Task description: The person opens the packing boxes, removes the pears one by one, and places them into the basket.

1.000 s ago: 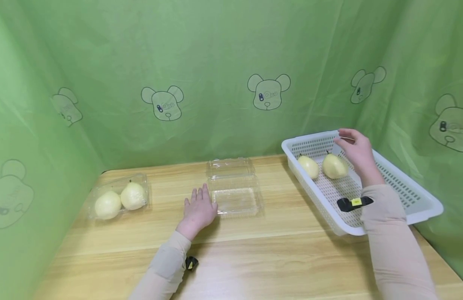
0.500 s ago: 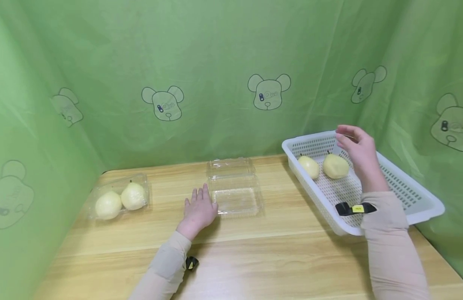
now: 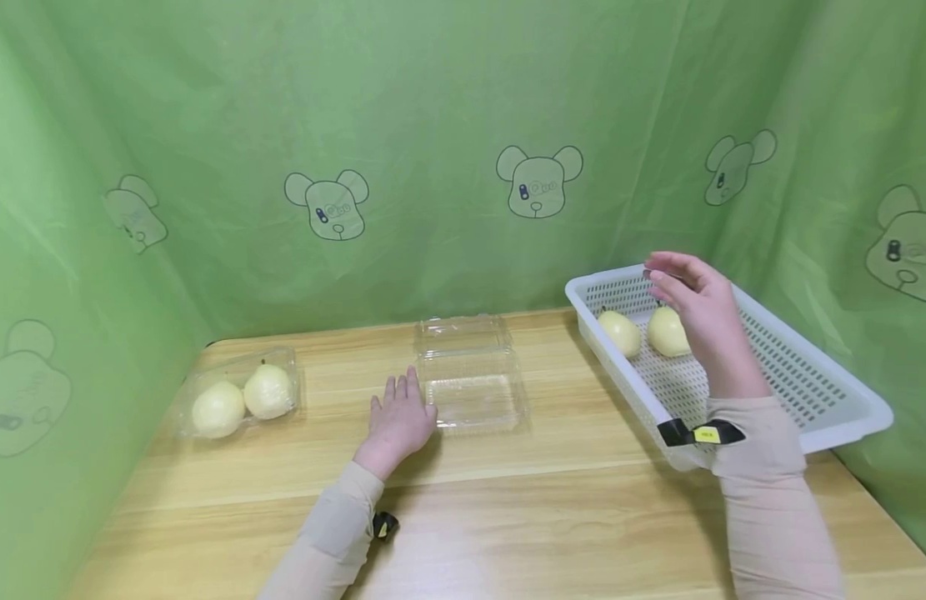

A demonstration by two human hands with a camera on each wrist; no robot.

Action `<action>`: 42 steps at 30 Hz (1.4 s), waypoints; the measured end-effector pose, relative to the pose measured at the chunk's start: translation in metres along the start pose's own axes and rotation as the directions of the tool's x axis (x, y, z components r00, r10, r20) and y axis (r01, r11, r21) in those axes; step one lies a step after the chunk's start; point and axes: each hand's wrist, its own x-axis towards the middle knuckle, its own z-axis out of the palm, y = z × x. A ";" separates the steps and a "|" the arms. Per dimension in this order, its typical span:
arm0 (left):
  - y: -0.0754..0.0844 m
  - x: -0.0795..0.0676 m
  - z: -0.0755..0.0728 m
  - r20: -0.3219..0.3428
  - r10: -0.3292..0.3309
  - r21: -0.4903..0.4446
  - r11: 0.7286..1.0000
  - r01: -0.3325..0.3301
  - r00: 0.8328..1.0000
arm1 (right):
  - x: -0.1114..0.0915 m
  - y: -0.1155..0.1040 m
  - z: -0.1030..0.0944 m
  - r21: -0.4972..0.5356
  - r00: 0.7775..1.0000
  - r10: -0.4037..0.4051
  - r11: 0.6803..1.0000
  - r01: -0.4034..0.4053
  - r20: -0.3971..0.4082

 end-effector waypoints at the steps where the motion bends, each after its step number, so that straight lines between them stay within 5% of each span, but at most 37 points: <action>1: 0.000 0.000 0.000 -0.003 0.001 -0.001 1.000 -0.001 1.000 | -0.001 -0.001 0.002 0.008 1.000 -0.005 1.000 0.005 0.008; 15: -0.001 0.001 0.002 -0.001 0.002 -0.003 1.000 -0.002 1.000 | -0.022 -0.008 0.031 0.041 0.986 -0.135 0.990 0.131 0.096; 26: 0.000 0.002 0.000 0.011 -0.009 0.005 1.000 0.009 1.000 | -0.040 -0.005 0.061 -0.133 0.975 -0.177 0.972 0.195 0.133; 32: 0.000 0.001 -0.002 0.014 -0.011 0.006 1.000 0.011 1.000 | -0.044 0.007 0.083 -0.268 0.970 -0.153 0.942 0.201 0.188; 42: -0.002 0.002 -0.003 0.021 -0.006 0.011 1.000 0.005 1.000 | -0.041 0.036 0.102 -0.353 0.956 -0.054 0.922 0.158 0.289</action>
